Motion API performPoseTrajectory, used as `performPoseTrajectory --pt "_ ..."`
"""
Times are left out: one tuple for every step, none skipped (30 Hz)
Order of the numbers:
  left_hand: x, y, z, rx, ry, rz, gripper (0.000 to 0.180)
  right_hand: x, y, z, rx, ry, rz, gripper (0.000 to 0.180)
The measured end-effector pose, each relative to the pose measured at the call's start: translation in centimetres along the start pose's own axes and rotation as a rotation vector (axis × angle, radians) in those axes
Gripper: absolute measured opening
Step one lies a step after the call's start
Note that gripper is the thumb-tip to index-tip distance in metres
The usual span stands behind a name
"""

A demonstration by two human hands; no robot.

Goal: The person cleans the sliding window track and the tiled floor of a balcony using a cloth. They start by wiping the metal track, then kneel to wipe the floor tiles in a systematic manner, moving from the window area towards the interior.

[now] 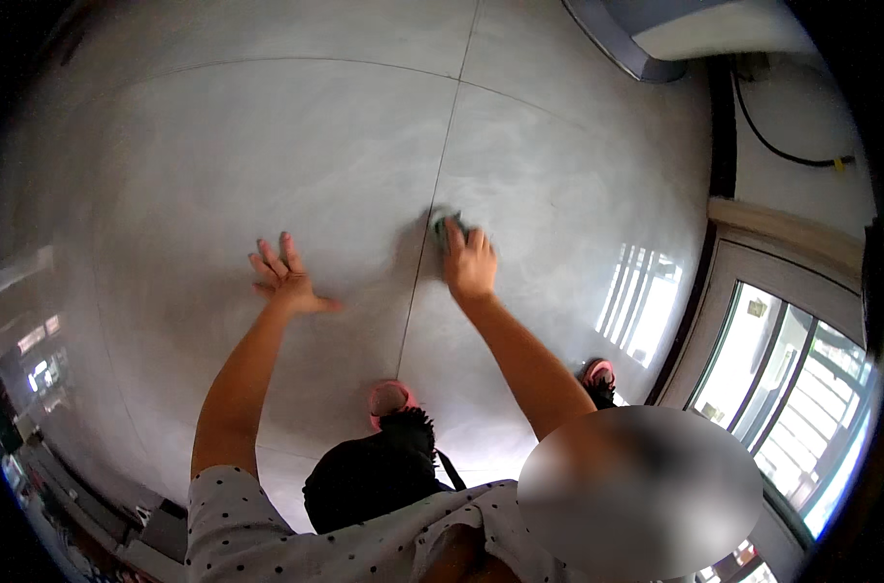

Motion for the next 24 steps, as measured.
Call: performPoseTrajectory --pt "0.0 0.4 0.6 -0.002 0.029 -0.015 0.149 -0.7 2.3 0.4 0.050 -0.004 0.081 0.044" --pt "0.0 0.4 0.4 -0.013 0.047 -0.032 0.149 -0.8 3.2 0.2 0.069 -0.012 0.066 0.045" --pt "0.0 0.4 0.1 -0.024 0.064 -0.049 0.149 -0.9 3.5 0.1 0.088 -0.019 0.052 0.046" --pt "0.2 0.0 -0.1 -0.025 0.049 -0.068 0.150 -0.7 1.8 0.2 0.057 -0.049 0.054 0.048" --pt "0.1 -0.3 -0.1 -0.025 0.032 -0.080 0.150 -0.4 -0.9 0.2 0.022 -0.078 0.062 0.049" --pt "-0.1 -0.4 0.0 -0.023 0.010 -0.093 0.150 0.5 -3.5 0.6 0.045 -0.092 0.017 0.053" --pt "-0.1 -0.1 -0.5 -0.026 0.003 -0.094 0.150 0.3 -4.2 -0.2 0.094 -0.069 -0.137 0.049" --pt "0.0 0.1 0.1 -0.013 0.002 -0.095 0.150 0.1 -4.0 0.3 0.037 -0.113 0.065 0.052" --pt "0.1 0.1 0.3 -0.007 0.004 -0.096 0.150 0.6 -3.7 0.8 -0.021 -0.151 0.262 0.055" --pt "0.3 0.0 -0.2 -0.023 0.013 -0.099 0.150 0.2 -1.3 0.2 0.013 -0.102 0.223 0.052" --pt "0.3 0.1 0.0 -0.027 0.016 -0.098 0.150 -0.7 1.5 -0.4 0.045 -0.061 0.194 0.049" --pt "0.4 0.1 0.2 -0.031 0.018 -0.097 0.150 -0.5 1.4 -0.3 0.049 -0.099 0.221 0.047" --pt "0.5 0.2 0.3 -0.021 0.025 -0.085 0.150 -0.3 1.7 -0.1 0.050 -0.139 0.252 0.045" --pt "0.9 0.5 -0.2 -0.021 0.030 -0.071 0.150 -0.2 0.4 -0.5 0.039 -0.151 0.279 0.046" --pt "0.4 0.8 -0.2 -0.020 0.029 -0.047 0.150 -0.5 -0.5 -1.1 0.022 -0.164 0.317 0.046" --pt "0.1 1.0 -0.4 -0.022 0.028 -0.053 0.150 0.9 -1.7 -0.5 0.067 -0.121 0.091 0.048" --pt "-0.2 0.1 0.0 -0.016 0.035 -0.075 0.149 1.5 -3.6 0.3 0.132 -0.097 -0.132 0.050" --pt "-0.1 -0.4 0.2 -0.012 0.041 -0.098 0.149 1.3 -2.8 0.2 0.090 -0.160 0.032 0.050" --pt "0.2 -0.4 0.4 0.001 0.034 -0.095 0.149 1.3 -1.2 0.4 0.050 -0.142 0.125 0.049" --pt "0.1 -0.4 0.4 0.008 0.027 -0.084 0.148 0.2 0.6 -0.2 0.006 -0.124 0.215 0.048" --pt "-0.3 -0.3 0.5 0.011 0.018 -0.067 0.148 -1.2 2.9 -0.6 -0.048 -0.047 0.214 0.045" --pt "-0.4 -0.4 0.3 -0.011 0.022 -0.086 0.148 -2.4 4.7 -1.0 0.010 0.034 0.173 0.046" --pt "-0.3 -0.3 0.2 0.002 0.013 -0.074 0.147 -3.3 5.8 -1.7 0.070 0.117 0.127 0.046" --pt "-0.1 -0.1 -0.1 0.006 -0.001 -0.056 0.147 -3.8 5.7 -3.6 0.048 0.179 0.108 0.046"
Point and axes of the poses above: each hand's wrist, its own y-axis towards the middle knuckle, its own x-axis out of the palm, z = x × y, the point moved 9 cm from there along y, towards the middle knuckle, and after that the axes turned 7 degrees about x, right-handed, at the moved point
